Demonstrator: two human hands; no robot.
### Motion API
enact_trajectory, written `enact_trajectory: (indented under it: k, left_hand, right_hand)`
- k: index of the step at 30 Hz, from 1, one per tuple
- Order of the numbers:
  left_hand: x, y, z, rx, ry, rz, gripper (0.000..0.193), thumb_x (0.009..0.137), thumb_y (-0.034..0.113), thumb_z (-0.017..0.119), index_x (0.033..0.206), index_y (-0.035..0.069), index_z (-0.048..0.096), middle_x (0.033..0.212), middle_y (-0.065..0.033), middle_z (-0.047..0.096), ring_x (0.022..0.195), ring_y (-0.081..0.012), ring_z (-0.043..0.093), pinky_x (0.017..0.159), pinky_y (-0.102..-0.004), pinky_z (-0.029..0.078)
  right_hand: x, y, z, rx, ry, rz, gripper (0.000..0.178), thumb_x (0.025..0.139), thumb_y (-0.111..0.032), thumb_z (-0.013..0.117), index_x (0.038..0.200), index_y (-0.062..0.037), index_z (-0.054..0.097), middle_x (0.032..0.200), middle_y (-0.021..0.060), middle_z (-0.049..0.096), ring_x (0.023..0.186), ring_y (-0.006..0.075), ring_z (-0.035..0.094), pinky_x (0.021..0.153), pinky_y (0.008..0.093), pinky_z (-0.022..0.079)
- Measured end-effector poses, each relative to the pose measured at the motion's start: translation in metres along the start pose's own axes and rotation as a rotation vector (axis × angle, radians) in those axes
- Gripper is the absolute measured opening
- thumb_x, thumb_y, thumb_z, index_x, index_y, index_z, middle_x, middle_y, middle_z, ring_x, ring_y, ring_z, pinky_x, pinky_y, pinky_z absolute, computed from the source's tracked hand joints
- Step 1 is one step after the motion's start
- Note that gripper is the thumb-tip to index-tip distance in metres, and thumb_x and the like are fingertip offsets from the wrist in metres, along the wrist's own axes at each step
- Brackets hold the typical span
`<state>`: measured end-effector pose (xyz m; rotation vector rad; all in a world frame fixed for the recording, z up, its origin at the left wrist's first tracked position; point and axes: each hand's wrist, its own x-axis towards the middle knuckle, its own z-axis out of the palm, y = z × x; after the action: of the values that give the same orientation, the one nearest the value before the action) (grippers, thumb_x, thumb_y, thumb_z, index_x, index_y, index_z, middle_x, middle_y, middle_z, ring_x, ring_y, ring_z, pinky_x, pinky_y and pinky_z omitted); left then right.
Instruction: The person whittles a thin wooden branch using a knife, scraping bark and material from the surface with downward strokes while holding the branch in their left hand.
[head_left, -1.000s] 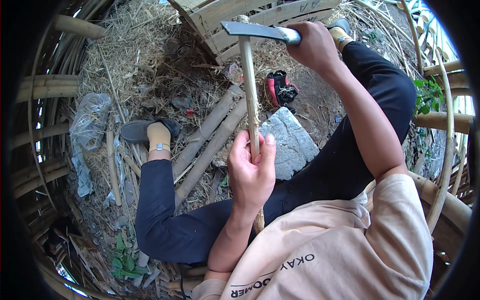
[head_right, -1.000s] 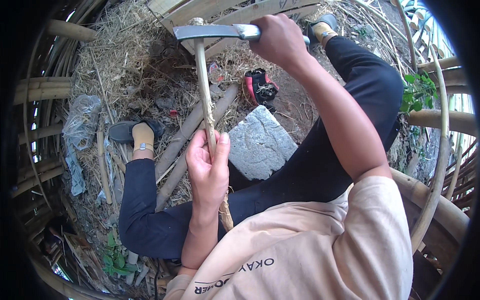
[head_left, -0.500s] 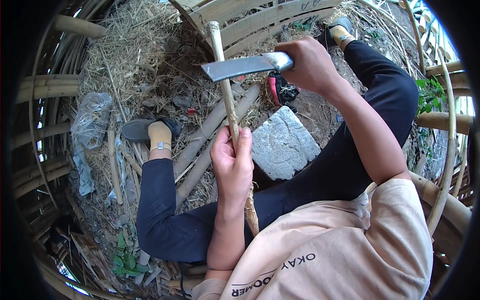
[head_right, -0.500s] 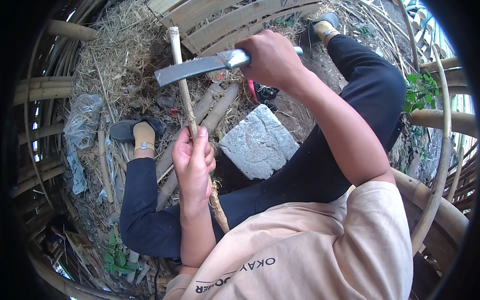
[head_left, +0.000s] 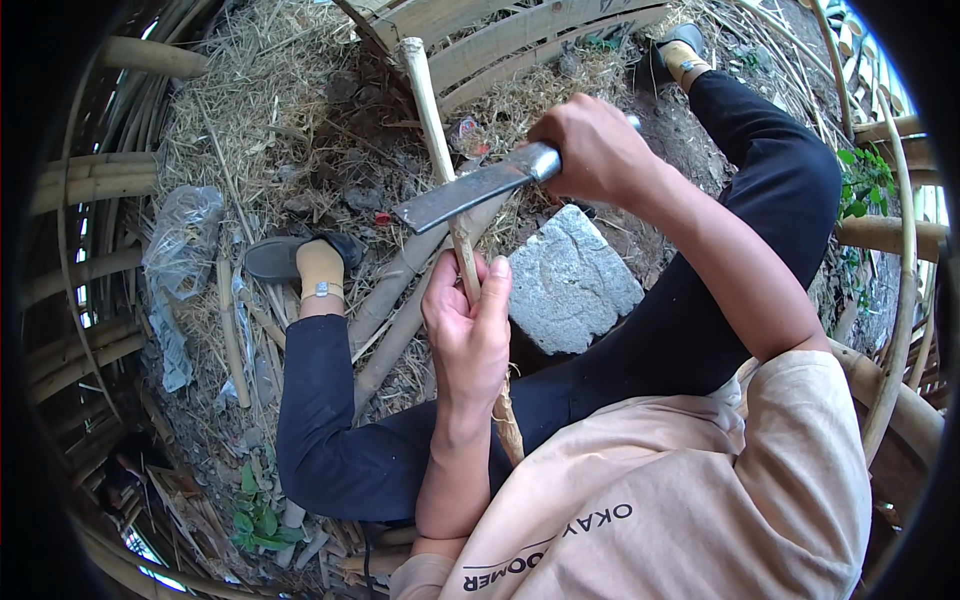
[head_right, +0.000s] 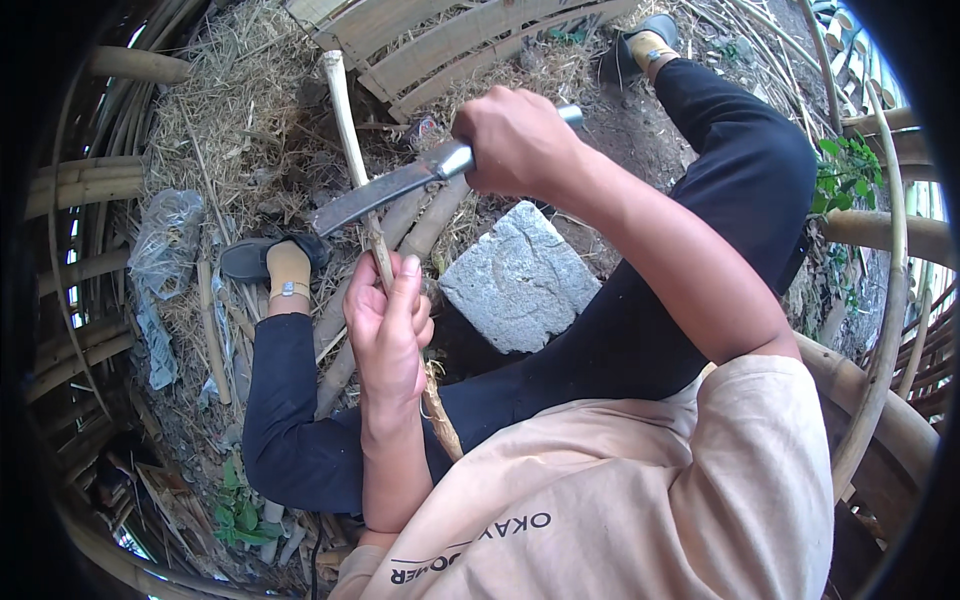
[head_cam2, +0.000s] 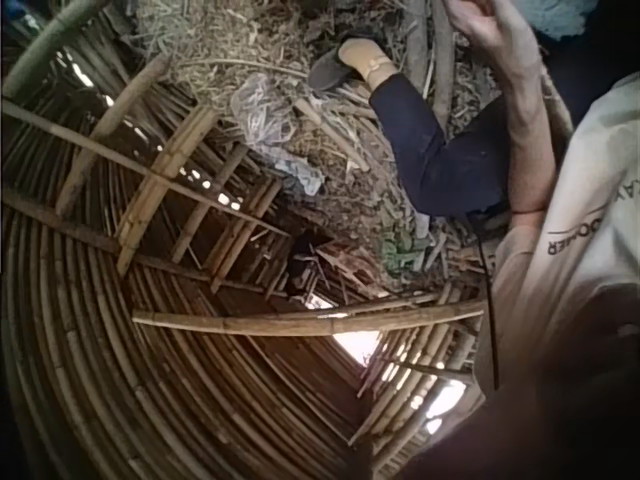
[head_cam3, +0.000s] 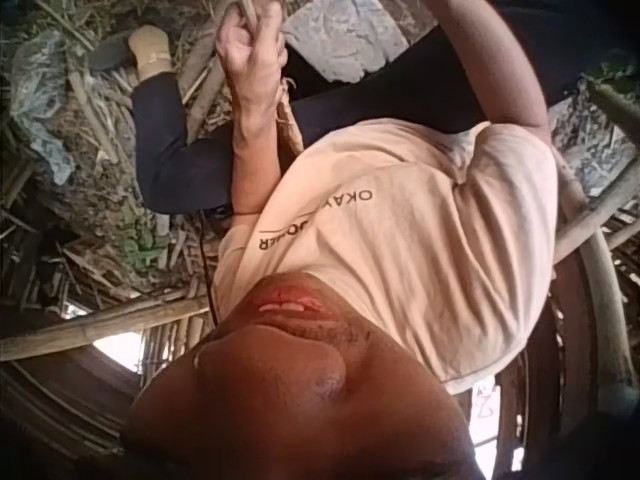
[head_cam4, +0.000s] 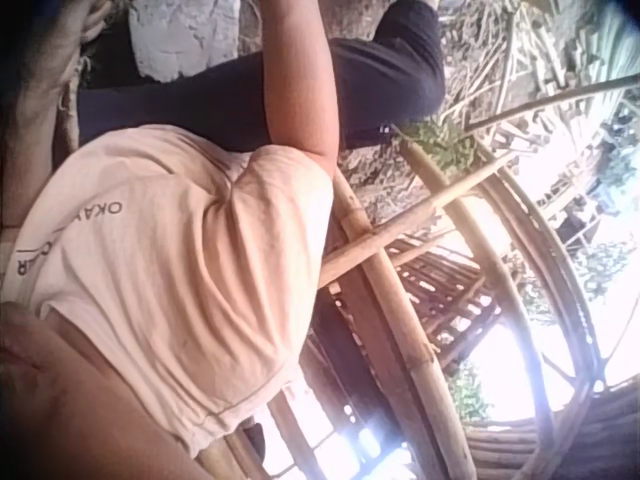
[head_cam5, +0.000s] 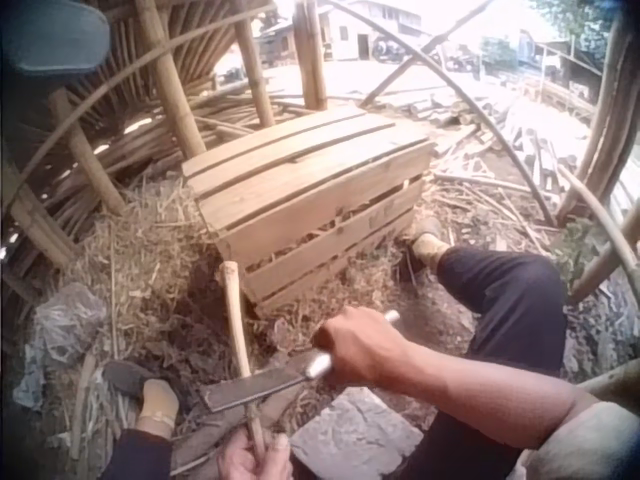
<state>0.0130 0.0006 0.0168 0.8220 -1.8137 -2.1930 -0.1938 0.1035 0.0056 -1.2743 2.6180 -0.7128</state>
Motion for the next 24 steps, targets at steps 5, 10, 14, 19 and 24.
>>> enact_trajectory:
  k: [5,10,14,19,24]
  left_hand:
    - [-0.004,-0.005,0.009,-0.058,-0.111,0.003,0.014,0.1,0.013,0.059,0.093,0.01,0.047,0.064,0.0088,0.038,0.043,0.002,0.03,0.037,-0.0177,0.018]
    - [-0.004,0.01,0.013,-0.189,-0.062,-0.059,0.01,0.101,0.016,0.058,0.098,0.009,0.052,0.061,0.0095,0.035,0.045,0.0016,0.028,0.038,-0.0186,0.017]
    - [0.003,0.008,0.006,-0.18,0.002,-0.079,0.011,0.102,0.018,0.057,0.097,0.009,0.052,0.061,0.0096,0.033,0.046,0.0012,0.026,0.039,-0.0187,0.017]
    - [0.008,0.005,0.003,-0.158,0.021,-0.093,0.012,0.102,0.018,0.056,0.096,0.009,0.052,0.061,0.0097,0.033,0.046,0.0012,0.026,0.04,-0.0185,0.018]
    - [0.008,-0.006,0.0,0.065,0.077,0.017,0.014,0.102,0.016,0.058,0.093,0.007,0.051,0.061,0.0081,0.039,0.049,0.0006,0.032,0.043,-0.0202,0.022]
  right_hand:
    - [0.032,0.047,-0.019,-0.151,0.349,0.174,0.02,0.074,-0.014,0.069,0.091,-0.0072,0.077,0.076,0.0169,0.071,0.074,0.0341,0.071,0.074,0.0439,0.058]
    - [0.024,0.054,-0.021,-0.09,0.436,0.083,0.025,0.073,-0.016,0.07,0.096,-0.0111,0.077,0.081,0.0176,0.071,0.078,0.0354,0.07,0.074,0.0431,0.057]
    - [0.013,0.04,-0.016,0.03,0.26,0.06,0.022,0.071,-0.016,0.071,0.091,-0.0124,0.077,0.078,0.015,0.071,0.075,0.0334,0.07,0.073,0.0435,0.057]
    - [0.005,0.005,-0.007,0.004,0.043,-0.084,0.014,0.066,-0.011,0.07,0.08,-0.0094,0.072,0.072,0.0139,0.069,0.07,0.0344,0.068,0.068,0.0456,0.055]
    - [0.002,0.001,0.006,-0.068,-0.051,-0.015,0.009,0.063,-0.01,0.069,0.07,-0.0061,0.066,0.068,0.0159,0.065,0.068,0.0374,0.066,0.065,0.0474,0.053]
